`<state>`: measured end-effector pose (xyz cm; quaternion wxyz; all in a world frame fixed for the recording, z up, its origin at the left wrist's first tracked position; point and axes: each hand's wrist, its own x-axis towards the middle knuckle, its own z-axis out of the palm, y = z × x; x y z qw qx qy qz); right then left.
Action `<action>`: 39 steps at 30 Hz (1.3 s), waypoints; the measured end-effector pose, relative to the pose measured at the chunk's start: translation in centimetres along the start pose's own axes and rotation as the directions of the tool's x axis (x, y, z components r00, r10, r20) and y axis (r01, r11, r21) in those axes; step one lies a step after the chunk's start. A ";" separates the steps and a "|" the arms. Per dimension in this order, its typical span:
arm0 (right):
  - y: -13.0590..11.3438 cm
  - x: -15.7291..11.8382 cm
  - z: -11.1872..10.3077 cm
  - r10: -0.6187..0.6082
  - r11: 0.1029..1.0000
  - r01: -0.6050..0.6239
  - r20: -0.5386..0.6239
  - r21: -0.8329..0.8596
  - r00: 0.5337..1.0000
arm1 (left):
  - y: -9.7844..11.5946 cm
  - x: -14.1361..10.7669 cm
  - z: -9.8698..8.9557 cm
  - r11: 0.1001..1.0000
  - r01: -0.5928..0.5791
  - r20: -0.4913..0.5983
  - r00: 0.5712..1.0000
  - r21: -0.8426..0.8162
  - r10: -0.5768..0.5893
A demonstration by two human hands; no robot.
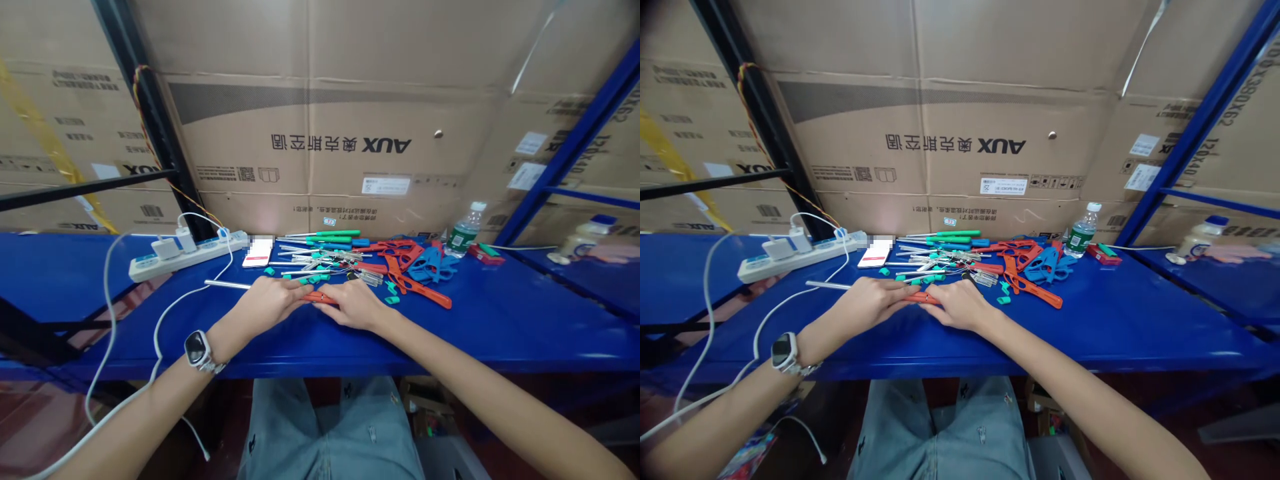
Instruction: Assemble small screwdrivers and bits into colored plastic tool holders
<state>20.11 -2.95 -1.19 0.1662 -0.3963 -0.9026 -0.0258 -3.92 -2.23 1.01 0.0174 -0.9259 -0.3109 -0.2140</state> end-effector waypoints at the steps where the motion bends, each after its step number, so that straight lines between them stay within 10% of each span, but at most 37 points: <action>1: 0.2 -0.3 -0.1 -0.033 0.999 0.033 -0.005 0.026 0.999 | -0.1 -0.4 0.2 1.000 -0.008 -0.027 1.000 0.005 0.009; 9: 1.3 -0.9 0.3 -0.079 0.996 0.081 -0.059 0.034 0.995 | -0.1 -0.9 1.4 0.999 0.020 -0.118 0.993 -0.026 -0.023; 20: 2.4 0.5 -0.2 -0.213 0.973 0.206 -0.057 -0.102 0.975 | 0.9 1.5 1.4 0.997 0.078 0.079 0.994 0.016 -0.079; 30: 1.1 -1.2 -0.4 -0.032 0.980 0.059 -0.143 0.192 0.989 | 1.5 1.4 2.6 0.971 0.057 0.127 0.988 0.231 -0.088; 34: 2.9 -1.3 -1.4 0.325 0.871 -0.178 -0.264 0.458 0.908 | 0.6 0.3 2.7 0.974 0.094 0.124 0.985 0.209 -0.121; 39: 3.9 -1.0 -2.3 0.534 0.845 -0.521 -0.144 0.116 0.833 | -0.4 -0.4 3.4 0.980 0.109 0.111 0.986 0.164 -0.128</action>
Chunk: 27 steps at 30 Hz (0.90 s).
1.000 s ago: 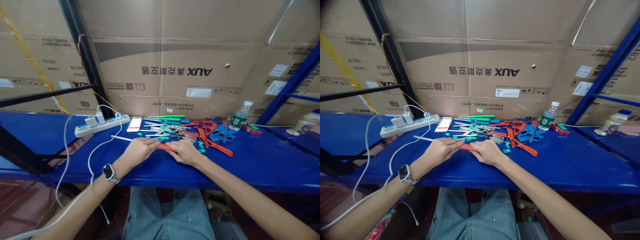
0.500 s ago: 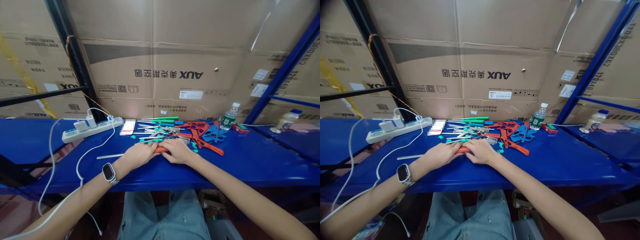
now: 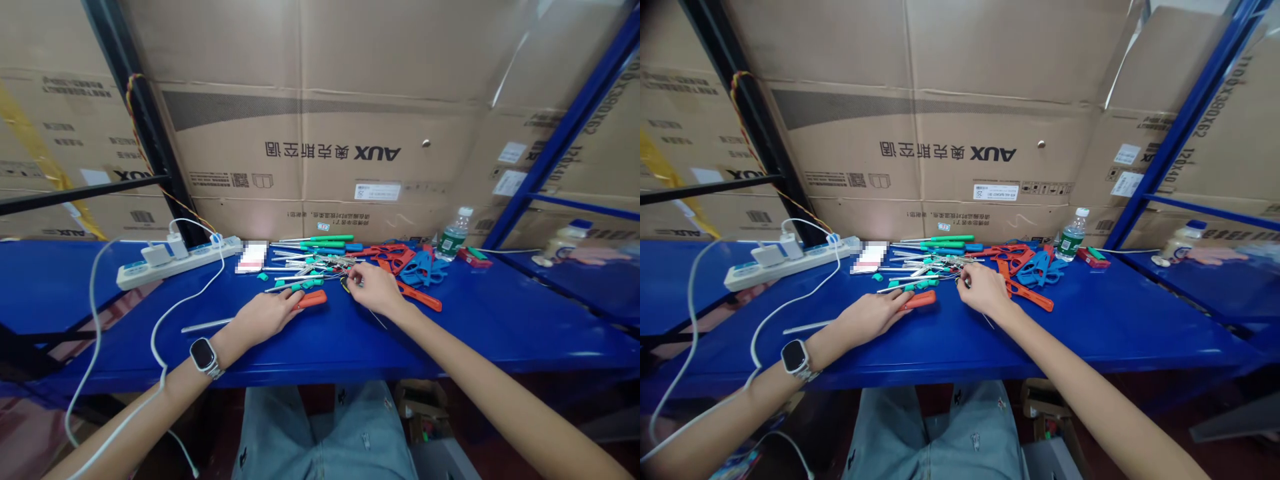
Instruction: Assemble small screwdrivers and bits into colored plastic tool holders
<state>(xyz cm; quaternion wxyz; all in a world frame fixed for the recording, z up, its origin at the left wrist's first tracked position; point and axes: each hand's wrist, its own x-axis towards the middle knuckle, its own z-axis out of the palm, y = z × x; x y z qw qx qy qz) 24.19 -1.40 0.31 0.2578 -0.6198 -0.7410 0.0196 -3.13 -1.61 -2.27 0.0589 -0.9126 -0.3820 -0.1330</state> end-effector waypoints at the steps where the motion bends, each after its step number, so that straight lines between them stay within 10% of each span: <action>1: -0.2 0.0 0.0 0.011 0.996 -0.007 0.044 -0.089 0.999 | 0.1 0.2 0.1 1.000 -0.002 0.006 1.000 0.010 0.002; 12: -0.7 -0.1 1.2 0.108 0.947 -0.071 0.103 -0.312 0.989 | -0.5 0.1 1.3 0.996 -0.085 -0.030 0.996 0.023 0.085; 17: -0.3 2.0 1.0 0.166 0.961 -0.178 0.071 0.211 0.984 | -0.6 0.3 1.7 0.996 -0.092 -0.045 0.995 -0.016 0.092; 22: -2.0 5.2 1.1 0.204 0.353 -0.201 0.135 0.914 0.970 | -0.6 0.4 1.7 0.998 -0.059 0.008 0.998 -0.030 0.059; 27: -4.2 6.9 3.0 0.115 0.169 -0.045 0.026 0.985 0.993 | -0.4 0.3 1.4 0.999 -0.030 0.047 0.998 -0.020 0.031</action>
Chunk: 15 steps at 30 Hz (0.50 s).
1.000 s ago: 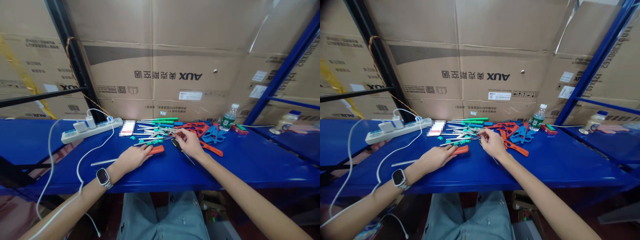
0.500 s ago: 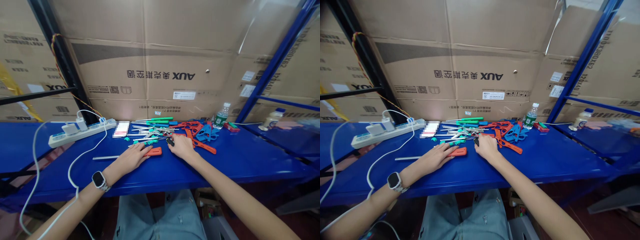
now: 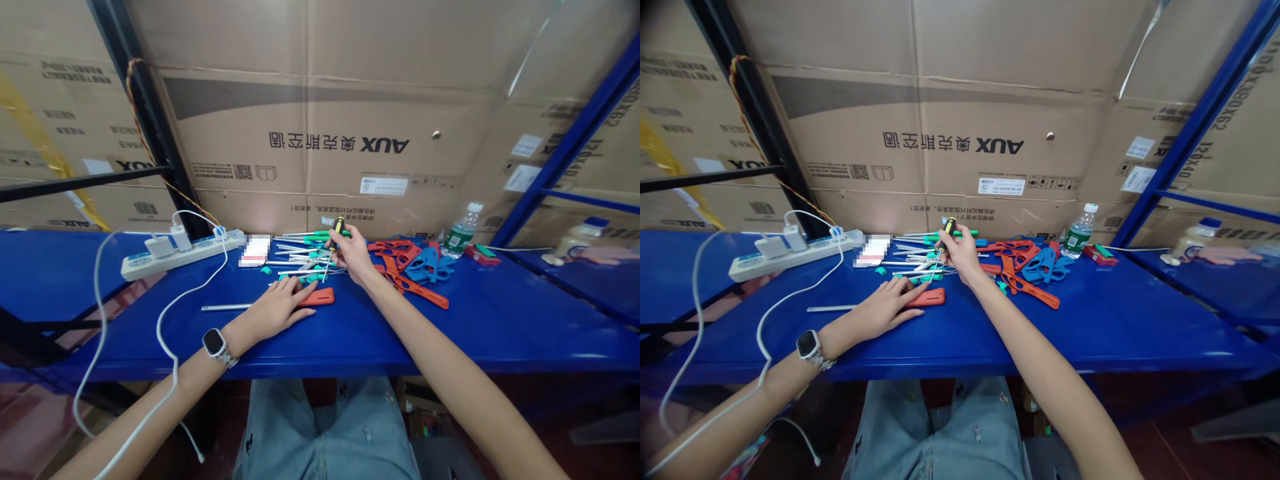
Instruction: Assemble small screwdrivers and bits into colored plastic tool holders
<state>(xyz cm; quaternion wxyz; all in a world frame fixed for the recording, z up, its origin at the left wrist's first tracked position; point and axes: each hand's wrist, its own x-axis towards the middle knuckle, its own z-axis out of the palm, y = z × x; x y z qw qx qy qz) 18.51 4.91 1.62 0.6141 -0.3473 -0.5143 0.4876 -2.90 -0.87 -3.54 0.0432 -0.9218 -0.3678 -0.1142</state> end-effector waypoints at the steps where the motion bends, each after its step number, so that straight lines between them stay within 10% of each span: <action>1: 0.4 0.1 0.3 -0.022 1.000 0.022 0.015 0.004 1.000 | 0.0 0.0 0.0 1.000 0.001 -0.001 1.000 0.010 -0.001; 15: 3.5 -2.9 0.4 -0.148 0.954 0.167 0.094 -0.250 0.984 | 0.0 -0.5 -1.7 0.997 0.068 -0.289 0.954 -0.042 -0.077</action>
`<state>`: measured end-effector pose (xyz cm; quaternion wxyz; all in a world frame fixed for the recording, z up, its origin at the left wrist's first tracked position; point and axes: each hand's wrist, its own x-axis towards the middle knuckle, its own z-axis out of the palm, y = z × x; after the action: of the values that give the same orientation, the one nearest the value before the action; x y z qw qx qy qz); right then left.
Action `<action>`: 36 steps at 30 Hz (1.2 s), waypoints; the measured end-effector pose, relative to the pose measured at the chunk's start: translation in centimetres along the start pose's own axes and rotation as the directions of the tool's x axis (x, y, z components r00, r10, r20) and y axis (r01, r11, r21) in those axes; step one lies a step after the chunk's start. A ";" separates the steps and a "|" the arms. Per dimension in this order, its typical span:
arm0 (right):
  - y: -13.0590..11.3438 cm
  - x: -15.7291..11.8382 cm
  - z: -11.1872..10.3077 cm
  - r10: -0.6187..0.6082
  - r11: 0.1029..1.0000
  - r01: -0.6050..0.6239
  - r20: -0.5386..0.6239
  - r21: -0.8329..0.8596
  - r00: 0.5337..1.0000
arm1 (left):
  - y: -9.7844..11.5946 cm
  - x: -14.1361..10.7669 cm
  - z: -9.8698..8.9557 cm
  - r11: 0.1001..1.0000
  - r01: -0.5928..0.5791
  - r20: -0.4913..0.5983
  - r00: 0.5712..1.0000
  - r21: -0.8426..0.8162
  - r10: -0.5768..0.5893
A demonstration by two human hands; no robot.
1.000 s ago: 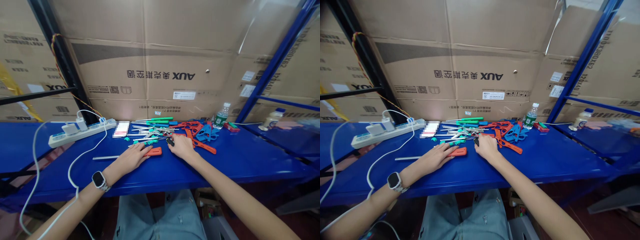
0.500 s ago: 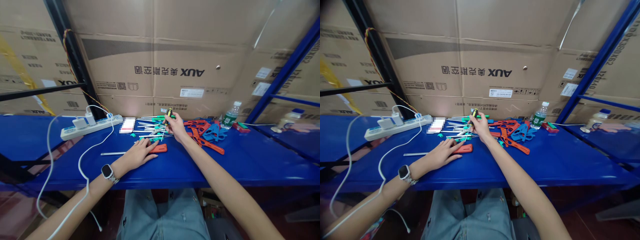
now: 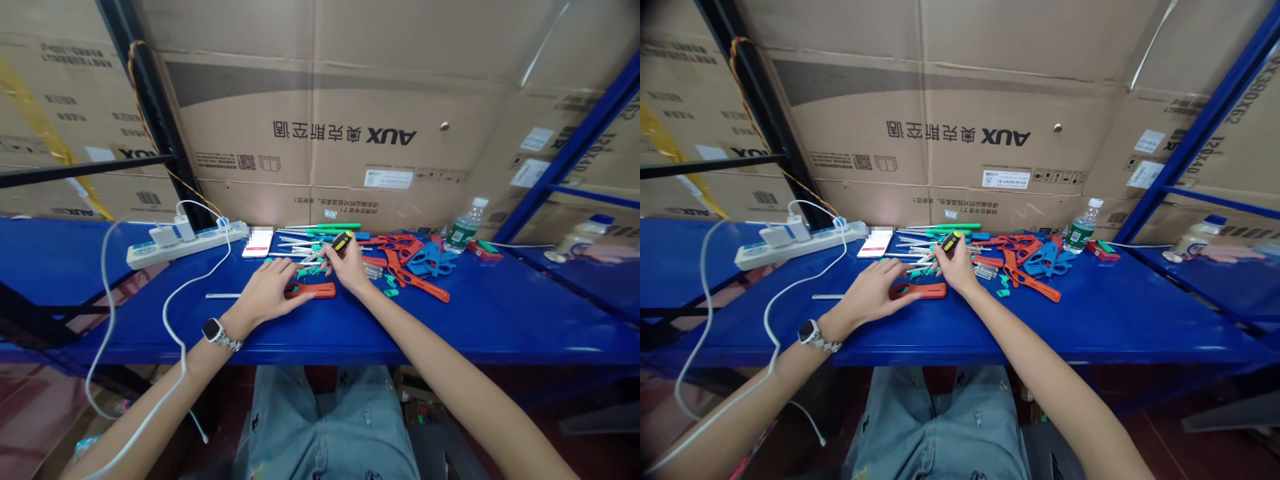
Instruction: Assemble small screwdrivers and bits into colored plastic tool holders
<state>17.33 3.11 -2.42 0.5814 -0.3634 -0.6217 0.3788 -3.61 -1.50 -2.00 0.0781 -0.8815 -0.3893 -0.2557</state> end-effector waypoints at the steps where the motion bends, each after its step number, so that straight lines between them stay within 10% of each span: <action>1: 0.0 -0.1 0.0 -0.003 1.000 0.003 -0.001 -0.013 1.000 | 0.0 0.0 -0.3 0.999 0.032 -0.036 0.999 -0.021 -0.033; 14: 0.3 0.2 -0.5 -0.013 0.999 0.014 -0.046 0.032 0.999 | -0.5 -0.3 -0.4 0.872 0.242 -0.121 0.940 -0.426 -0.319; 24: -0.9 0.2 -2.1 -0.100 0.976 0.087 -0.055 -0.201 0.993 | -1.4 -0.4 -0.9 0.910 0.130 -0.171 0.962 -0.393 -0.212; 31: -3.3 -0.9 -5.1 0.098 0.523 0.088 0.163 -0.848 0.982 | -1.8 -1.8 -1.6 0.963 0.088 0.130 0.990 -0.254 -0.057; 36: -3.7 -2.5 -5.6 0.290 0.223 0.149 0.211 -0.963 0.933 | -2.5 -2.9 -1.8 0.973 0.119 0.180 0.980 -0.196 -0.084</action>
<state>23.05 -0.46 -0.01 0.0897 -0.6001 -0.7949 -0.0071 -7.76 -2.24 -2.04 -0.0602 -0.8822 -0.4108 -0.2220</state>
